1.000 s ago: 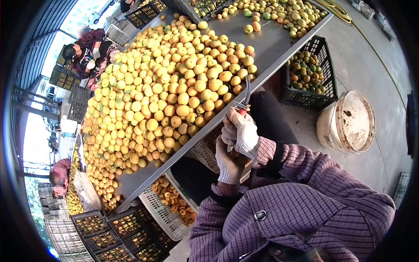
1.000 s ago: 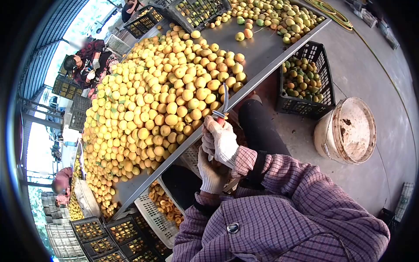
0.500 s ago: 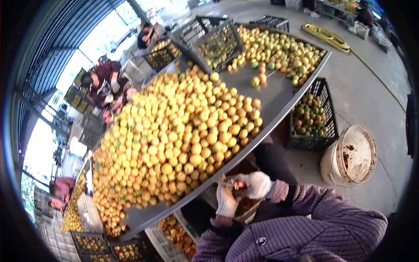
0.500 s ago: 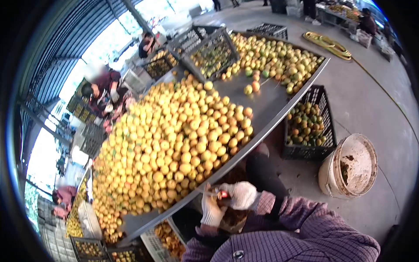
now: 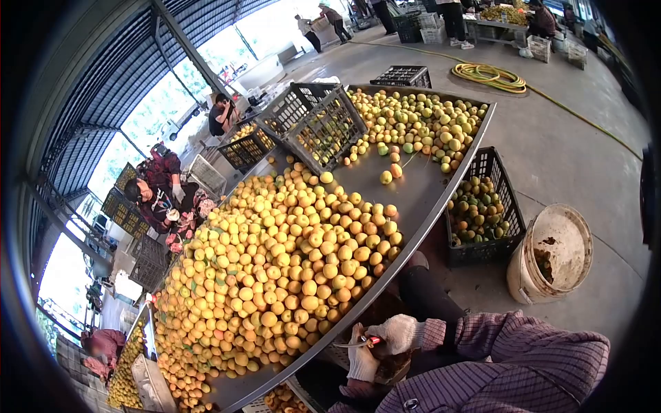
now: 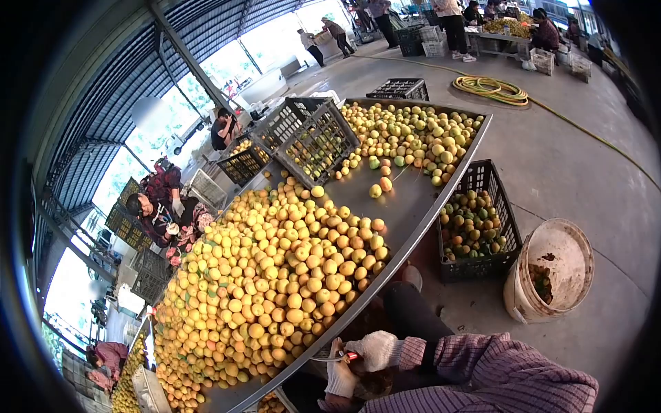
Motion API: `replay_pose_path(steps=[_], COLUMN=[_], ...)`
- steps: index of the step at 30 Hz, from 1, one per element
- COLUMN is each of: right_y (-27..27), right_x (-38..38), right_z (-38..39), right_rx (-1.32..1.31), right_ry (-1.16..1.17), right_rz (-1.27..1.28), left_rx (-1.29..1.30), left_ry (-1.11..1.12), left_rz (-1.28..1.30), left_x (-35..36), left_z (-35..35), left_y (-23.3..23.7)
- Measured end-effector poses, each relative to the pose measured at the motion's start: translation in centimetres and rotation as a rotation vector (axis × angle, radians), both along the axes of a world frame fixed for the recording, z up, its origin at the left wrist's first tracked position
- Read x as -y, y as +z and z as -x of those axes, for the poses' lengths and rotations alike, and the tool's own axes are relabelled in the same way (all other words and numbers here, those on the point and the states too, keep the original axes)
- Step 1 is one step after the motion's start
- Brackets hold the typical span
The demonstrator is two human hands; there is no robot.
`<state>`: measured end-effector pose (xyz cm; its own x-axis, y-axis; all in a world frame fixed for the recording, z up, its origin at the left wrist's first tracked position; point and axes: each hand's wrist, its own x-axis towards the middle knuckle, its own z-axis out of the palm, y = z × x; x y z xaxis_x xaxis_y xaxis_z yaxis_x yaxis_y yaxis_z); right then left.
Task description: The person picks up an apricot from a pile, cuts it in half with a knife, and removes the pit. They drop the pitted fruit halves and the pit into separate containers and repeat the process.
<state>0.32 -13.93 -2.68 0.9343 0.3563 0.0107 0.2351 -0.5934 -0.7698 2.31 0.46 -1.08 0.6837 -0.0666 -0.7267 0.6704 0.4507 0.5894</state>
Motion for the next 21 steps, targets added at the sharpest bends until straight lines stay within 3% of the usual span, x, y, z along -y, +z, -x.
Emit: replay_pose_path(steps=[2,3,4,5,6,7,8,10,11,12,13,15,17,19,21], right_y=[-0.2,0.1,0.5,2.4,1.5,2.0,2.8,0.6,0.6,1.0,1.7,1.9,1.0,0.0,0.7], right_x=[-0.5,-0.4,-0.2,0.0,0.3,0.9,1.4,2.1,2.3,2.2,2.2,1.9,1.2,0.6,0.4], right_z=[0.8,1.0,1.0,1.5,1.6,1.6,1.6,2.4,2.6,2.7,2.9,2.8,2.8,3.1,3.5], right_rx=[0.010,-0.052,-0.028,-0.072,-0.093,-0.147,-0.261,-0.237,-0.231,-0.231,-0.325,-0.415,-0.397,-0.371,-0.305], right_ry=[0.011,0.019,0.048,-0.019,-0.048,-0.053,-0.075,-0.096,-0.110,-0.101,-0.127,-0.147,-0.160,-0.192,-0.207], right_rz=[-0.218,-0.298,-0.367,-0.384,-0.348,-0.300,-0.238,-0.343,-0.383,-0.388,-0.328,-0.261,-0.278,-0.350,-0.263], left_rx=[0.300,0.110,0.184,0.129,0.225,0.336,0.375,0.551,0.509,0.656,0.655,0.776,0.734,1.007,1.019], left_ry=[-0.141,-0.001,-0.040,-0.170,-0.026,-0.111,0.011,0.118,0.299,0.313,0.319,0.103,0.061,-0.133,-0.380], left_rz=[0.003,0.200,0.100,0.096,-0.020,0.088,0.017,-0.241,-0.478,-0.737,-0.742,-1.979,-1.851,-1.724,-1.718], left_x=[-2.7,-2.5,-3.6,-4.7,-4.6,-7.4,-9.0,-14.6,-15.9,-20.5,-21.2,-21.1,-18.3,-15.7,-11.7], left_z=[-0.1,0.0,0.0,0.9,1.2,1.1,1.1,1.1,1.0,0.3,0.0,-0.5,-2.1,-5.3,-8.1], left_y=[-4.8,-3.6,-4.9,-0.8,1.5,0.7,1.3,0.8,2.1,-0.8,-0.1,2.3,4.0,3.6,4.7])
